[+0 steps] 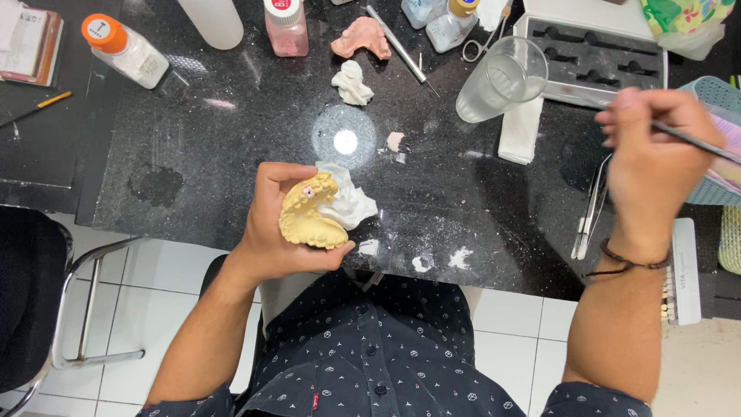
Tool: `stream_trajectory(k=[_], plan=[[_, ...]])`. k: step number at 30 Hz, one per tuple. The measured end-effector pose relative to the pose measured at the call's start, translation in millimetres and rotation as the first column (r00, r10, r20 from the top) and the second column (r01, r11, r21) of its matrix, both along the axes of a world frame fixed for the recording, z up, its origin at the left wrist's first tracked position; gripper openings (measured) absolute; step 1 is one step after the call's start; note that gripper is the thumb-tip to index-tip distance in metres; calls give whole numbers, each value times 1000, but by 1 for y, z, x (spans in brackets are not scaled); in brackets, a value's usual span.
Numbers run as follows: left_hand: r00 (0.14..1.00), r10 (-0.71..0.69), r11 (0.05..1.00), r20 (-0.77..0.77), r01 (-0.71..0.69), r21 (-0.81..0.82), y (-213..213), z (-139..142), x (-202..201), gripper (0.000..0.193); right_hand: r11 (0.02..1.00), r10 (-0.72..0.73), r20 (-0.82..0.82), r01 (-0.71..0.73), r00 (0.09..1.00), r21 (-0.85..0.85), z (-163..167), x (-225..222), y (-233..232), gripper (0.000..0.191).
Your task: The person holds a plaster dental model with a denture in one hand and uses a fine brush to apply and shape white ceramic material on the denture teeth. They periodically dip the brush in a glass of water, wipe it on a tissue, and rotate the model to work on different tooth surfaces.
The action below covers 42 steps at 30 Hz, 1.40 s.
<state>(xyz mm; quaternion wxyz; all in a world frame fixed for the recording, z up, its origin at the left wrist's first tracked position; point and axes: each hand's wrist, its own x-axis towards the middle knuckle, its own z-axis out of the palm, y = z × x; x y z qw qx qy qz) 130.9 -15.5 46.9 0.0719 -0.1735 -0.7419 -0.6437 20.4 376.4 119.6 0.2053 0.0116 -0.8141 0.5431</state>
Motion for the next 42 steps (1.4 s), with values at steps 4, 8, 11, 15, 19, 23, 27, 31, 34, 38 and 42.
stream_trajectory(k=[4,8,11,15,19,23,27,31,34,38,42], plan=[[1000,-7,1000,-1,7,-8,1,1,0,90,798,280,-3,-231,960,556,-27,15,-2,8],[1000,-4,1000,-9,4,3,1,0,0,90,908,133,-14,-116,991,403,-17,21,6,9],[1000,9,1000,-20,-9,-20,1,-1,-1,91,991,105,-45,-101,993,86,10,14,6,10],[1000,15,1000,-27,-15,6,1,-2,-2,92,967,221,-142,-198,965,159,31,4,-19,11],[1000,10,999,-19,-10,30,3,-2,-2,92,755,344,-245,-111,907,646,34,-17,-45,14],[996,40,998,-76,-44,-40,2,-3,-3,93,941,238,-325,-134,915,312,26,-22,-38,5],[998,31,1000,-49,-31,2,2,-3,-3,92,994,47,-271,-19,962,105,2,-12,-10,9],[999,-7,1000,-41,6,-9,3,-2,-2,91,823,183,13,-160,983,545,-36,0,5,7],[998,-2,999,-57,0,-41,2,-1,-5,92,753,238,47,-215,970,623,-47,10,18,6],[997,18,998,-69,-23,-64,3,0,-5,91,956,117,186,-161,976,244,-39,5,21,15],[997,22,997,-78,-28,-67,1,0,-7,92,993,118,66,-119,991,23,-6,9,0,21]])
